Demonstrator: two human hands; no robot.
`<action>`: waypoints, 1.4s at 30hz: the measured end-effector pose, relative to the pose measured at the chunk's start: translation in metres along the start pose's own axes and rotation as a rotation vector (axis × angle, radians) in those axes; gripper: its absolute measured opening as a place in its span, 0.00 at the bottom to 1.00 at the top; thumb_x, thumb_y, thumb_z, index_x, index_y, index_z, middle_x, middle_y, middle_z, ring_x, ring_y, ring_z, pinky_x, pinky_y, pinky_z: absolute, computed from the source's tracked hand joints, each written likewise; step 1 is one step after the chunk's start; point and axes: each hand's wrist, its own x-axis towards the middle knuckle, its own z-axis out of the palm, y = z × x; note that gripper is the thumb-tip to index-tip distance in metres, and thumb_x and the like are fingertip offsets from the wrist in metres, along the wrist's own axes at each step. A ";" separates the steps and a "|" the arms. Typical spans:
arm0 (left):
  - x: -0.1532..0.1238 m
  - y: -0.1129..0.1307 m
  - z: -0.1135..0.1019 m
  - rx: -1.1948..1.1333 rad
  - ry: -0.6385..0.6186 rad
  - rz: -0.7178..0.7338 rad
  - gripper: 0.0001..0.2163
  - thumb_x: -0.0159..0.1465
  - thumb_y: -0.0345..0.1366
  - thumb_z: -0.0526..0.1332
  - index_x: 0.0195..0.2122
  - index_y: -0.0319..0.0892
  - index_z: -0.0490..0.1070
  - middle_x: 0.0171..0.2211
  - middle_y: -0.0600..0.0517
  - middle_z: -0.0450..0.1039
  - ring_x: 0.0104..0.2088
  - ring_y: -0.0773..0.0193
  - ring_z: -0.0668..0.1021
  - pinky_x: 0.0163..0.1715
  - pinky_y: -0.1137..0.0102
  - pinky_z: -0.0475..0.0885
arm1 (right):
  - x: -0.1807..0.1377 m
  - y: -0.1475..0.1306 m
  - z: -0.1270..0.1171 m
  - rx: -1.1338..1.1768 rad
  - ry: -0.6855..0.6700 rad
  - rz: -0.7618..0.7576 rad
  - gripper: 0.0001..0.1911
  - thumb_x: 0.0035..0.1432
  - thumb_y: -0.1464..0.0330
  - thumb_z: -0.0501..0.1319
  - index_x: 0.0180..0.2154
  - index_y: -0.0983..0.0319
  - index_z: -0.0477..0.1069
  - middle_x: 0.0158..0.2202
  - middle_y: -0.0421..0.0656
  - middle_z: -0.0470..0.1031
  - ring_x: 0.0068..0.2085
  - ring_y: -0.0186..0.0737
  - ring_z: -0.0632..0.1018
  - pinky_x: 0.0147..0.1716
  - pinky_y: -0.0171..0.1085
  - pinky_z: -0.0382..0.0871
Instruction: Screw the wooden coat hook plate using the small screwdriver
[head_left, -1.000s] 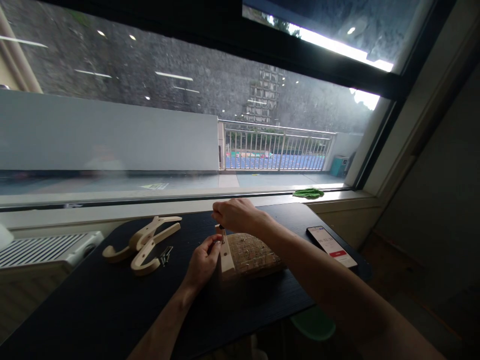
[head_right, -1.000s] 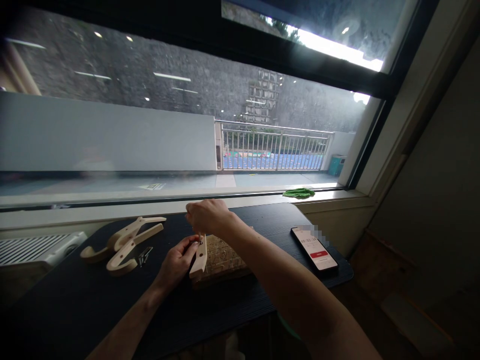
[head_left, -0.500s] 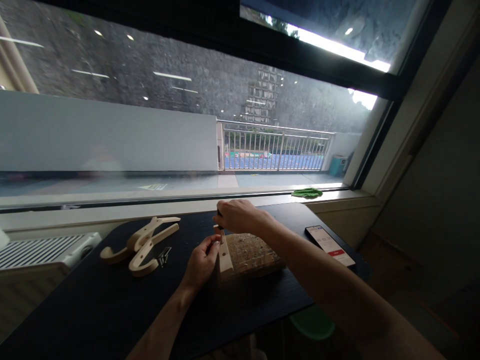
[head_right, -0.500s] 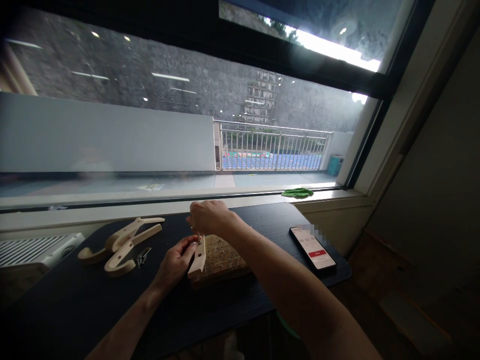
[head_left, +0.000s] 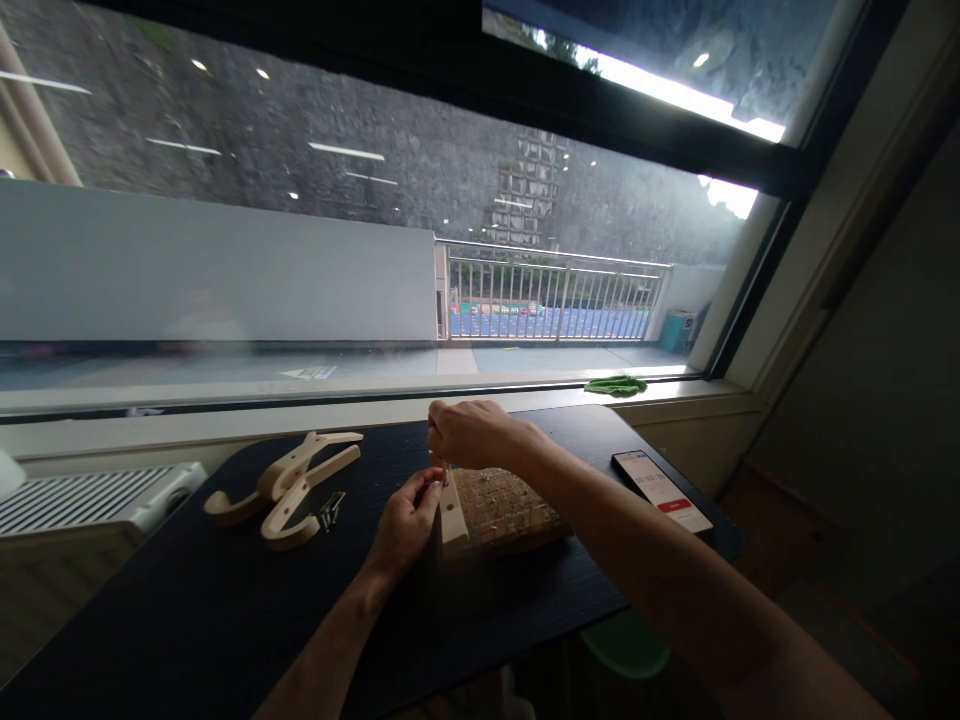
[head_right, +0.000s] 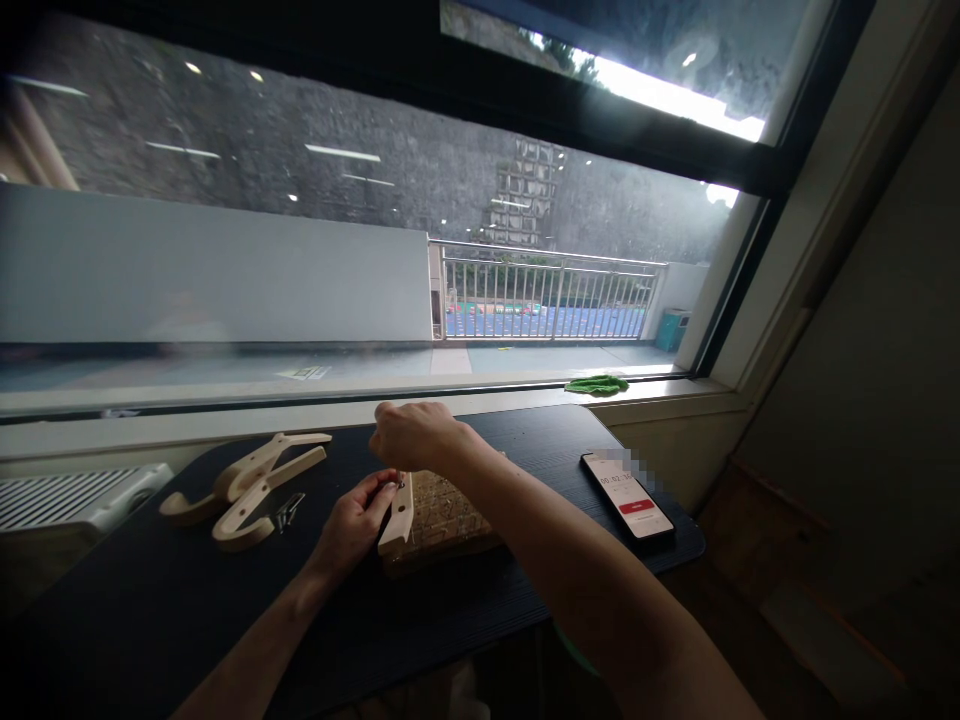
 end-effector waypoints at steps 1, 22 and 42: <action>0.000 0.000 0.000 0.000 0.000 0.001 0.13 0.58 0.41 0.51 0.40 0.42 0.68 0.38 0.51 0.72 0.39 0.61 0.73 0.41 0.69 0.66 | 0.000 -0.001 0.000 -0.002 0.000 -0.003 0.17 0.57 0.63 0.44 0.39 0.65 0.64 0.31 0.50 0.74 0.31 0.41 0.73 0.27 0.37 0.62; 0.000 0.002 0.000 0.002 0.001 0.000 0.13 0.58 0.41 0.51 0.39 0.43 0.68 0.37 0.52 0.73 0.39 0.62 0.74 0.41 0.69 0.66 | 0.005 0.001 0.004 -0.081 0.049 0.013 0.16 0.58 0.63 0.44 0.41 0.62 0.66 0.34 0.48 0.73 0.34 0.40 0.73 0.30 0.36 0.60; 0.000 0.003 0.000 -0.006 0.022 -0.022 0.13 0.57 0.41 0.52 0.39 0.43 0.69 0.38 0.52 0.73 0.39 0.61 0.74 0.41 0.69 0.66 | 0.002 0.002 -0.003 -0.063 -0.011 0.025 0.17 0.57 0.60 0.47 0.37 0.64 0.67 0.35 0.50 0.74 0.35 0.43 0.74 0.29 0.37 0.63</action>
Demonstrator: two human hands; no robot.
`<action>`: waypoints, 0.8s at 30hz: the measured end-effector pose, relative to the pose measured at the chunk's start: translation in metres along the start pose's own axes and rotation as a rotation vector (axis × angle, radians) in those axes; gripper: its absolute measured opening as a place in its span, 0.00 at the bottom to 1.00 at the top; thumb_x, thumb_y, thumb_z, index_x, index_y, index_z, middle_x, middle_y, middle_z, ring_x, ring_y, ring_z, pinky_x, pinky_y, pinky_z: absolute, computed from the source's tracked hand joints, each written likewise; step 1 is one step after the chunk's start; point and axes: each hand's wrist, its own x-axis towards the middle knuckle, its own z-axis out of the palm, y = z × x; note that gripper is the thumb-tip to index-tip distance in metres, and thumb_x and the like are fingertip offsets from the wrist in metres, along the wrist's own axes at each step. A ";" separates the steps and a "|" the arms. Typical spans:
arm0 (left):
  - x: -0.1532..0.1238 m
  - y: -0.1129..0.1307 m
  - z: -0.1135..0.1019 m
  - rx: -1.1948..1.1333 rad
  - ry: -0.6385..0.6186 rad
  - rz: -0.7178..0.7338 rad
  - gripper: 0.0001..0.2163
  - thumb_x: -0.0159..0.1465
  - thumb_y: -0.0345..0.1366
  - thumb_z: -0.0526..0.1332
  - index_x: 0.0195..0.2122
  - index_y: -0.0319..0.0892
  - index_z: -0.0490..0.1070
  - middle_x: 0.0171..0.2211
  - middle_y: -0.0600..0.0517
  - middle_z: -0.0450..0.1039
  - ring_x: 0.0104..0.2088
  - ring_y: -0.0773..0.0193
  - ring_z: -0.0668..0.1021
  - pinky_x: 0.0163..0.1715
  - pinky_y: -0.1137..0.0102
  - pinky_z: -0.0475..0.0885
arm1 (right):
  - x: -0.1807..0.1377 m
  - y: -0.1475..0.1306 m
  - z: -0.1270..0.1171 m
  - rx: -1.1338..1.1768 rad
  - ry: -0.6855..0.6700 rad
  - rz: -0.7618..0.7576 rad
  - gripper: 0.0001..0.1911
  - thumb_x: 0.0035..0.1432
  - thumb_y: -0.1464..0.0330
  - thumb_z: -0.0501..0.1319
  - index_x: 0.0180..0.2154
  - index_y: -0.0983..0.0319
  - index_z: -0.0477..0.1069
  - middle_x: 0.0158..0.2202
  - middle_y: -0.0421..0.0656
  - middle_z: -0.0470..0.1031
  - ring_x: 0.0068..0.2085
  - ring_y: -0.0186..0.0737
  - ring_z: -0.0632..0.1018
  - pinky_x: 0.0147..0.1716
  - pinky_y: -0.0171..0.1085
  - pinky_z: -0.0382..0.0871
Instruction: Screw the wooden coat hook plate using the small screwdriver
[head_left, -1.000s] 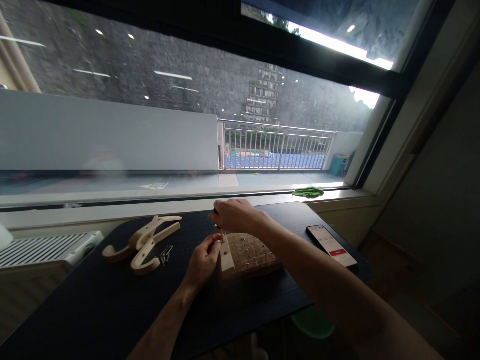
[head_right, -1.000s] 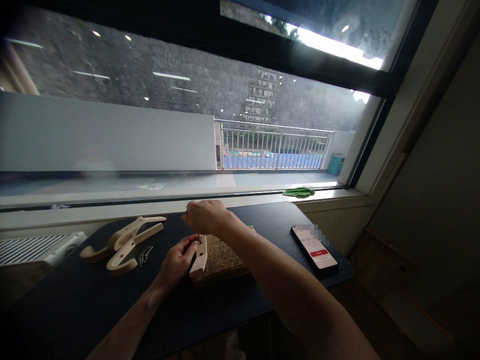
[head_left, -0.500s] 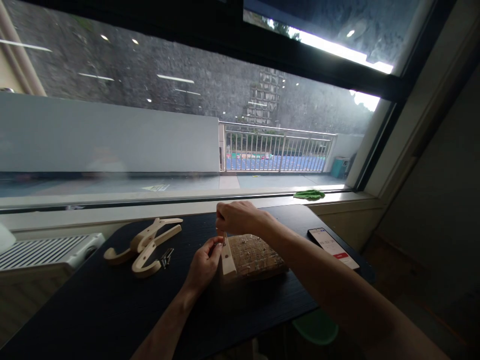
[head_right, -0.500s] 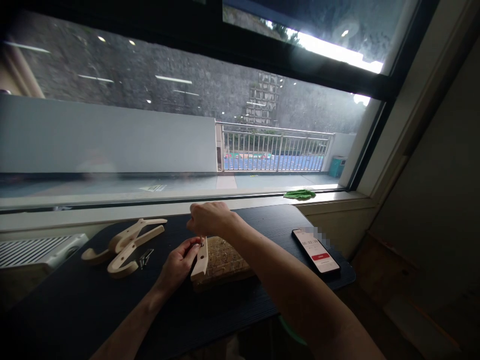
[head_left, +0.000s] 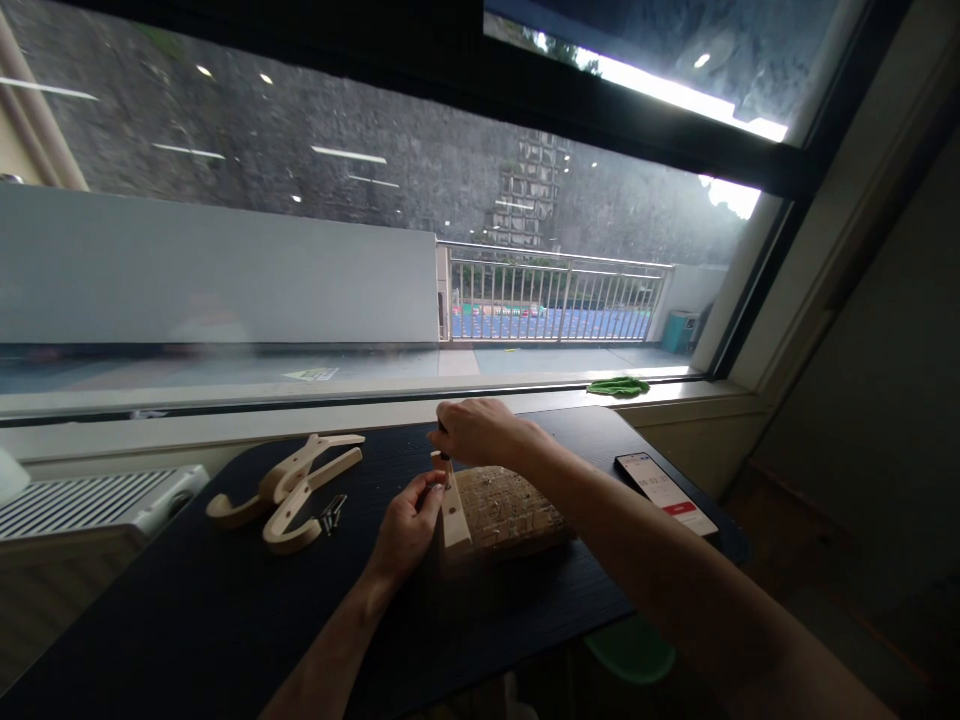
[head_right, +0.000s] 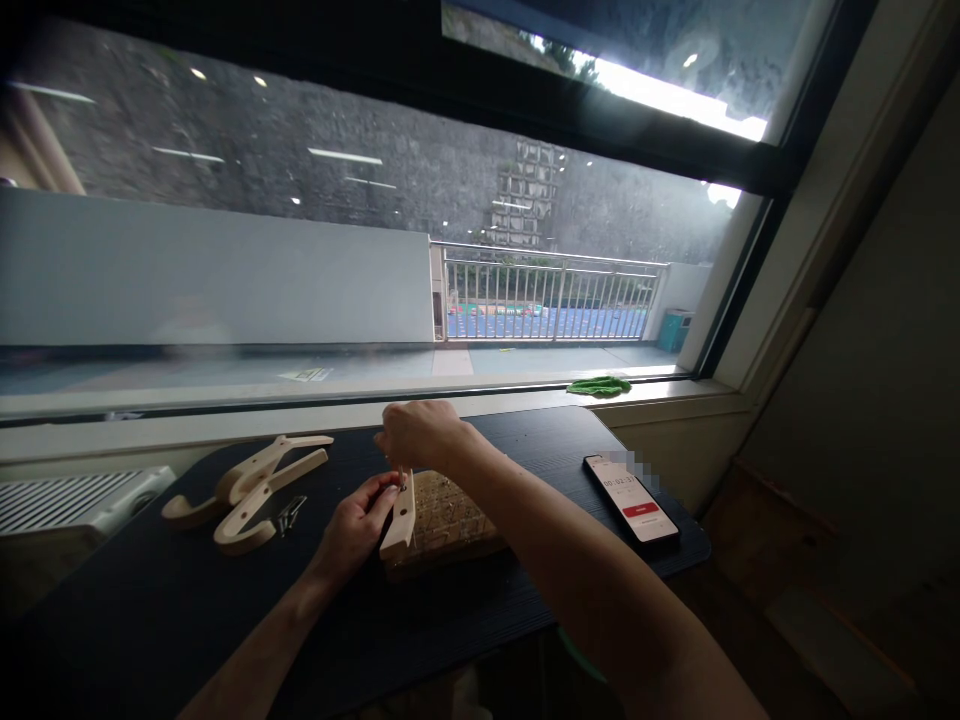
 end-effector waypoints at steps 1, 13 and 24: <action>0.000 0.000 0.000 -0.004 -0.001 0.002 0.13 0.57 0.42 0.52 0.39 0.43 0.69 0.38 0.52 0.73 0.39 0.61 0.74 0.41 0.69 0.66 | 0.001 0.000 0.001 -0.009 0.008 -0.002 0.17 0.57 0.61 0.47 0.36 0.64 0.67 0.34 0.50 0.74 0.34 0.43 0.74 0.29 0.37 0.63; -0.001 0.002 0.001 -0.010 0.016 0.013 0.14 0.56 0.41 0.52 0.39 0.42 0.69 0.38 0.51 0.74 0.39 0.61 0.74 0.40 0.69 0.67 | 0.001 0.004 0.006 0.017 0.006 -0.032 0.12 0.53 0.63 0.51 0.36 0.61 0.67 0.32 0.45 0.74 0.32 0.38 0.73 0.27 0.34 0.58; 0.000 -0.001 0.001 -0.002 -0.006 0.017 0.13 0.57 0.41 0.52 0.39 0.42 0.68 0.38 0.52 0.73 0.38 0.61 0.74 0.40 0.70 0.66 | -0.001 0.002 -0.001 0.017 -0.019 -0.039 0.14 0.53 0.63 0.50 0.37 0.64 0.68 0.34 0.48 0.74 0.33 0.39 0.73 0.27 0.35 0.60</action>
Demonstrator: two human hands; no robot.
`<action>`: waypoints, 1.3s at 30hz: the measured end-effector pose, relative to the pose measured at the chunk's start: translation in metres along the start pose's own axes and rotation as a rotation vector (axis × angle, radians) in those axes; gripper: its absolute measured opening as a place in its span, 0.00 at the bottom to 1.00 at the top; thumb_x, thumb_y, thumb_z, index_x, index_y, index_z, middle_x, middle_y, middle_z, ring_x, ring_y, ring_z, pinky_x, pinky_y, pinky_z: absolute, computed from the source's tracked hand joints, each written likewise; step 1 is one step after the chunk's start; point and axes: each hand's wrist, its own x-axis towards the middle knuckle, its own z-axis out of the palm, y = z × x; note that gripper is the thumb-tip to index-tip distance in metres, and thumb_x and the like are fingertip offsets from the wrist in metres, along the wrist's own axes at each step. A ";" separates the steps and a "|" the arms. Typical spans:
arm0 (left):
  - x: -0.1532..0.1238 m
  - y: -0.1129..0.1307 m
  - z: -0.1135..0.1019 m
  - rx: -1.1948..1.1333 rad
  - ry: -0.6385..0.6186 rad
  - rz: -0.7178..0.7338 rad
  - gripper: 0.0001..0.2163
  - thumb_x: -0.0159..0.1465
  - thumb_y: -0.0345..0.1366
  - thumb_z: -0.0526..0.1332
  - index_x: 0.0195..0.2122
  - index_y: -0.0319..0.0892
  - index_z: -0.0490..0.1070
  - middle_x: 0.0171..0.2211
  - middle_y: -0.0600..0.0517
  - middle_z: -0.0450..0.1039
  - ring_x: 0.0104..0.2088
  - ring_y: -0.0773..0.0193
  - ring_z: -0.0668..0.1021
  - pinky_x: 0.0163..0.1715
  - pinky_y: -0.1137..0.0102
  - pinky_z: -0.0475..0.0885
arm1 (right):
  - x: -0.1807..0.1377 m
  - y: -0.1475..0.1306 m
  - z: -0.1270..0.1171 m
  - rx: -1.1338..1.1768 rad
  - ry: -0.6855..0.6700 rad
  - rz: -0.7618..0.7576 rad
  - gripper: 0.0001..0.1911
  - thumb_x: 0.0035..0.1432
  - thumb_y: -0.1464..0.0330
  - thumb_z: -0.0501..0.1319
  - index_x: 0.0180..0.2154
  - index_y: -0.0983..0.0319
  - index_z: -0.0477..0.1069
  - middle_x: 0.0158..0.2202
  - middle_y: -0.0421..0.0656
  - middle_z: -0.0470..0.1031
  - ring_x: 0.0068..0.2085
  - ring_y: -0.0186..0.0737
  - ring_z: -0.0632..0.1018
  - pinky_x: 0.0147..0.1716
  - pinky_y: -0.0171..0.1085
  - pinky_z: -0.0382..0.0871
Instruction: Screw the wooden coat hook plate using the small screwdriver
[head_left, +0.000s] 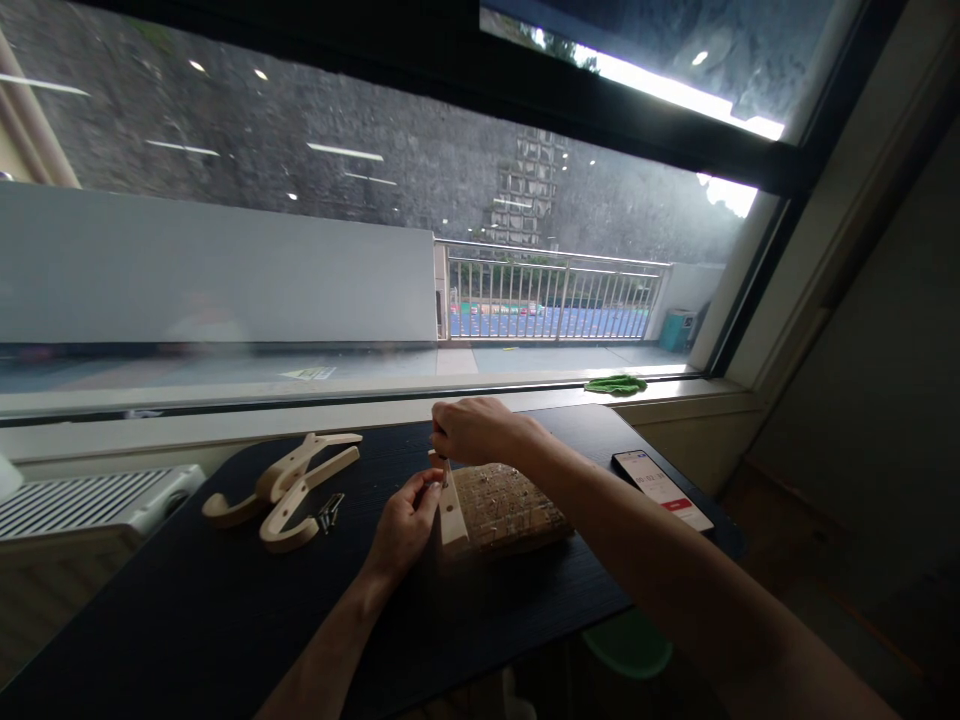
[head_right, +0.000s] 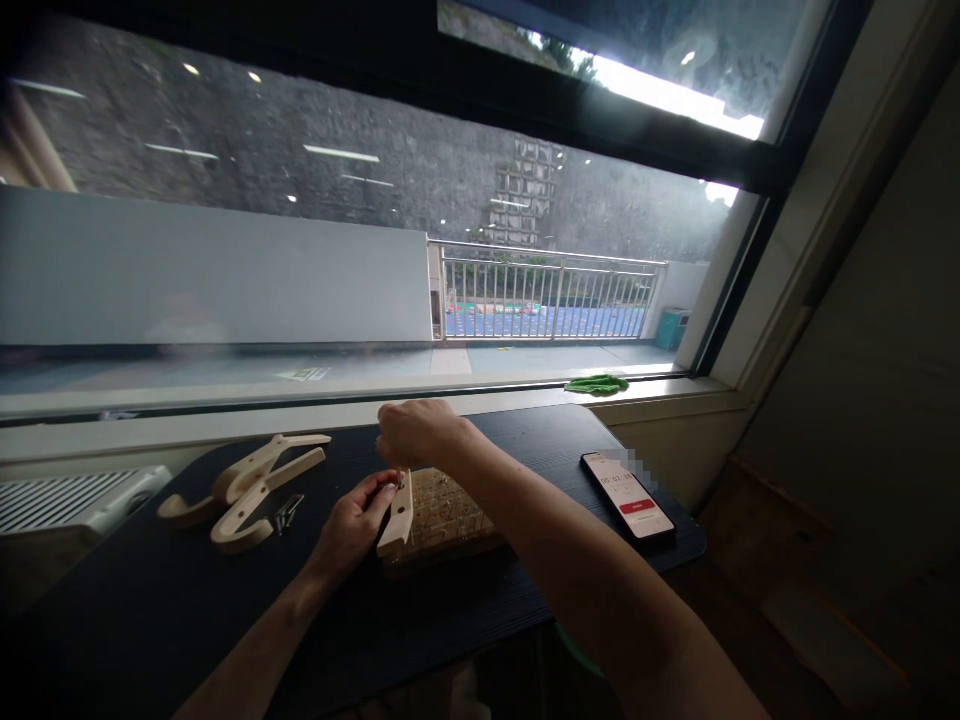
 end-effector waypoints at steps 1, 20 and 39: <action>0.000 0.000 0.000 0.001 -0.001 -0.003 0.13 0.57 0.41 0.52 0.39 0.42 0.68 0.38 0.52 0.73 0.38 0.61 0.74 0.40 0.70 0.67 | 0.000 0.000 -0.001 0.001 -0.003 0.002 0.14 0.53 0.63 0.50 0.37 0.64 0.68 0.34 0.48 0.74 0.33 0.40 0.73 0.27 0.35 0.61; 0.000 0.000 0.000 -0.016 -0.016 -0.001 0.13 0.57 0.41 0.52 0.40 0.42 0.68 0.38 0.51 0.73 0.39 0.62 0.74 0.41 0.70 0.66 | 0.001 -0.001 0.002 0.020 0.017 -0.010 0.14 0.55 0.65 0.46 0.39 0.63 0.65 0.34 0.48 0.74 0.32 0.41 0.74 0.27 0.36 0.63; 0.001 -0.002 0.000 0.009 -0.014 -0.008 0.13 0.58 0.41 0.52 0.40 0.42 0.68 0.39 0.52 0.72 0.40 0.62 0.73 0.42 0.70 0.65 | 0.002 0.000 -0.007 -0.081 -0.052 0.023 0.15 0.56 0.62 0.48 0.33 0.63 0.67 0.32 0.49 0.74 0.33 0.44 0.74 0.26 0.37 0.63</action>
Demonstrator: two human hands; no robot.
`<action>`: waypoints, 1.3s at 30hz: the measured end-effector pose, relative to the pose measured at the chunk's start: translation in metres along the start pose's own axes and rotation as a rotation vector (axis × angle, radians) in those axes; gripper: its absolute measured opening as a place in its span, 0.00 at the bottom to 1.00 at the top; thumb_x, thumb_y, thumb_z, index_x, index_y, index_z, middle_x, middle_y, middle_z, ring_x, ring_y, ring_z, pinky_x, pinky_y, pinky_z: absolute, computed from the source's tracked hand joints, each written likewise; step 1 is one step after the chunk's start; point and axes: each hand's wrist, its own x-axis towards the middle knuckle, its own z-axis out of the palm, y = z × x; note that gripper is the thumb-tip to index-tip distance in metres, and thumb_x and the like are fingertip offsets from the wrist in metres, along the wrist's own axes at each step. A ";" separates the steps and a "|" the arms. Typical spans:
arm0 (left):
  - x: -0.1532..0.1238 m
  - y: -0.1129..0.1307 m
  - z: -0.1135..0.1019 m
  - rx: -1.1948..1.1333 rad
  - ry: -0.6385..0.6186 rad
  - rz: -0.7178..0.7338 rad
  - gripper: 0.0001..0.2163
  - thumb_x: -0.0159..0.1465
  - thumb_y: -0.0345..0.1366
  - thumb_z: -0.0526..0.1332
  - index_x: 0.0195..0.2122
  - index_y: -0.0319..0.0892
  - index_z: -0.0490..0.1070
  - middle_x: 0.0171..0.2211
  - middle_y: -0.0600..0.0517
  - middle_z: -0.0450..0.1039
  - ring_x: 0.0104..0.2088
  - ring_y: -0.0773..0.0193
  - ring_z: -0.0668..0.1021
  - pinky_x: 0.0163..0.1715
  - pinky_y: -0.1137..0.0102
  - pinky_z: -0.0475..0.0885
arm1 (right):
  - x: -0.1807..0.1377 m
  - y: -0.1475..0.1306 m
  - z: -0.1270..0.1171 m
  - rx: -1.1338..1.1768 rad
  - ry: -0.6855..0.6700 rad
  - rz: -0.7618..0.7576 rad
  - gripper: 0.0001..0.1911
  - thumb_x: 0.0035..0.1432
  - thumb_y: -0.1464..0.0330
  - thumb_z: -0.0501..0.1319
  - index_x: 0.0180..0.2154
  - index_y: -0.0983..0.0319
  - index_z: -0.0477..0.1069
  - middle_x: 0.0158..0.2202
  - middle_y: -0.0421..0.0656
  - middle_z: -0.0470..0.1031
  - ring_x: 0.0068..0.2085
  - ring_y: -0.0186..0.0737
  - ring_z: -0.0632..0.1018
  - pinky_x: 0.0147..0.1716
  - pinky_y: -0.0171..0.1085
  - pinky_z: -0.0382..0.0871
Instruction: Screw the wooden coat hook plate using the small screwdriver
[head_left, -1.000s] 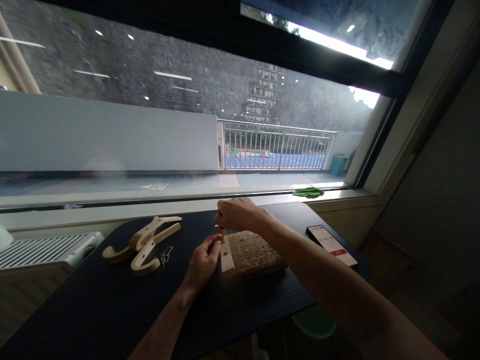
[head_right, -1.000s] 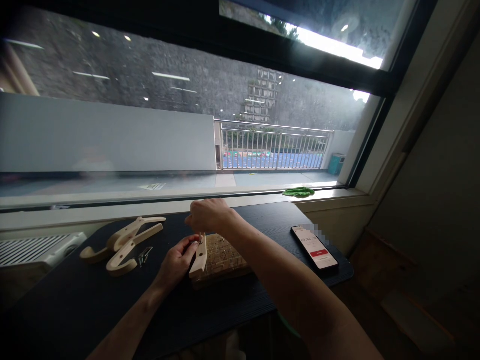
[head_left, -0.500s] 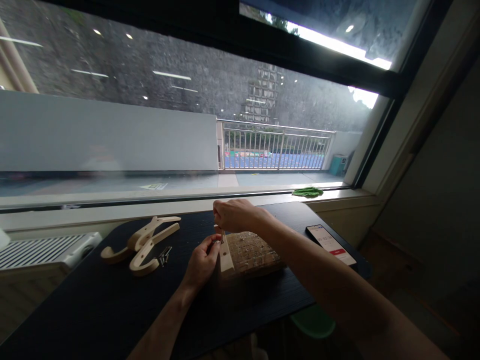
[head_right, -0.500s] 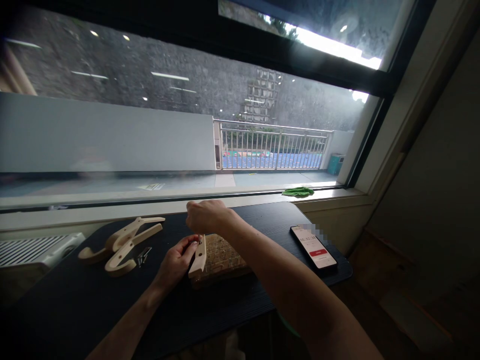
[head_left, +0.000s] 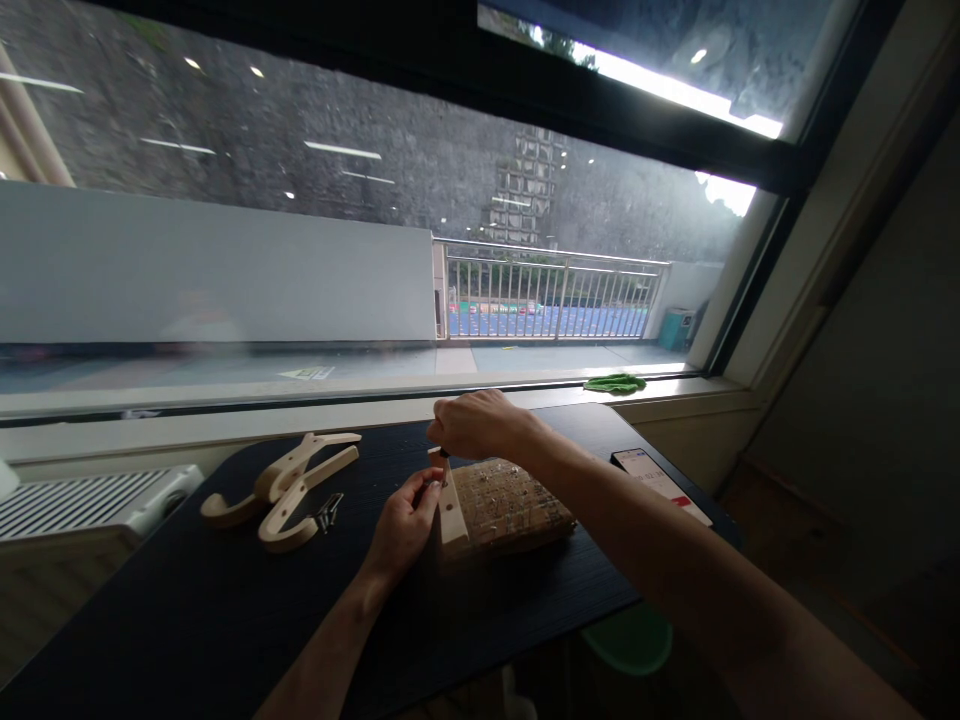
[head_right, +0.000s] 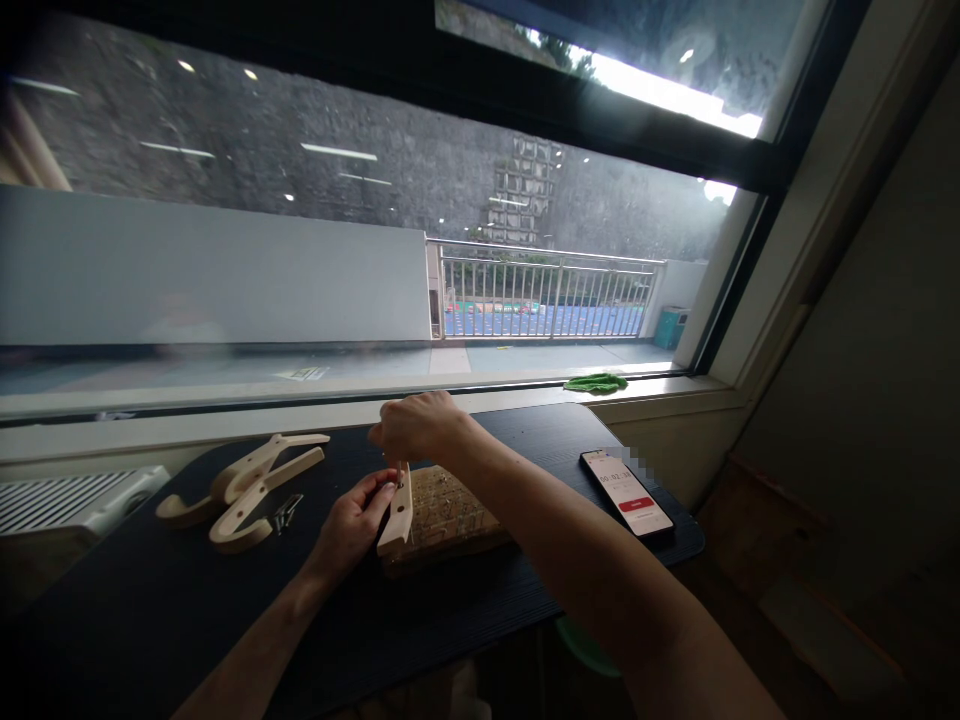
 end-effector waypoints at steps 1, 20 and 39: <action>0.000 0.001 0.000 0.000 0.001 -0.003 0.13 0.57 0.41 0.52 0.40 0.42 0.68 0.39 0.52 0.72 0.40 0.62 0.73 0.42 0.70 0.65 | -0.001 0.000 -0.001 0.008 -0.012 0.002 0.15 0.55 0.62 0.48 0.34 0.64 0.67 0.32 0.48 0.74 0.32 0.43 0.74 0.26 0.36 0.63; -0.002 0.002 -0.001 0.009 0.001 0.014 0.14 0.57 0.42 0.51 0.40 0.42 0.68 0.38 0.51 0.72 0.40 0.60 0.73 0.42 0.68 0.65 | 0.004 -0.005 0.010 -0.003 0.108 -0.105 0.17 0.59 0.63 0.44 0.37 0.64 0.67 0.32 0.49 0.73 0.31 0.40 0.73 0.27 0.36 0.61; -0.001 0.002 0.000 -0.015 0.003 0.000 0.14 0.57 0.41 0.51 0.40 0.41 0.68 0.37 0.51 0.73 0.38 0.61 0.74 0.39 0.69 0.67 | -0.003 0.000 0.005 0.063 0.042 -0.017 0.16 0.55 0.61 0.50 0.36 0.65 0.68 0.35 0.50 0.74 0.36 0.42 0.74 0.29 0.36 0.63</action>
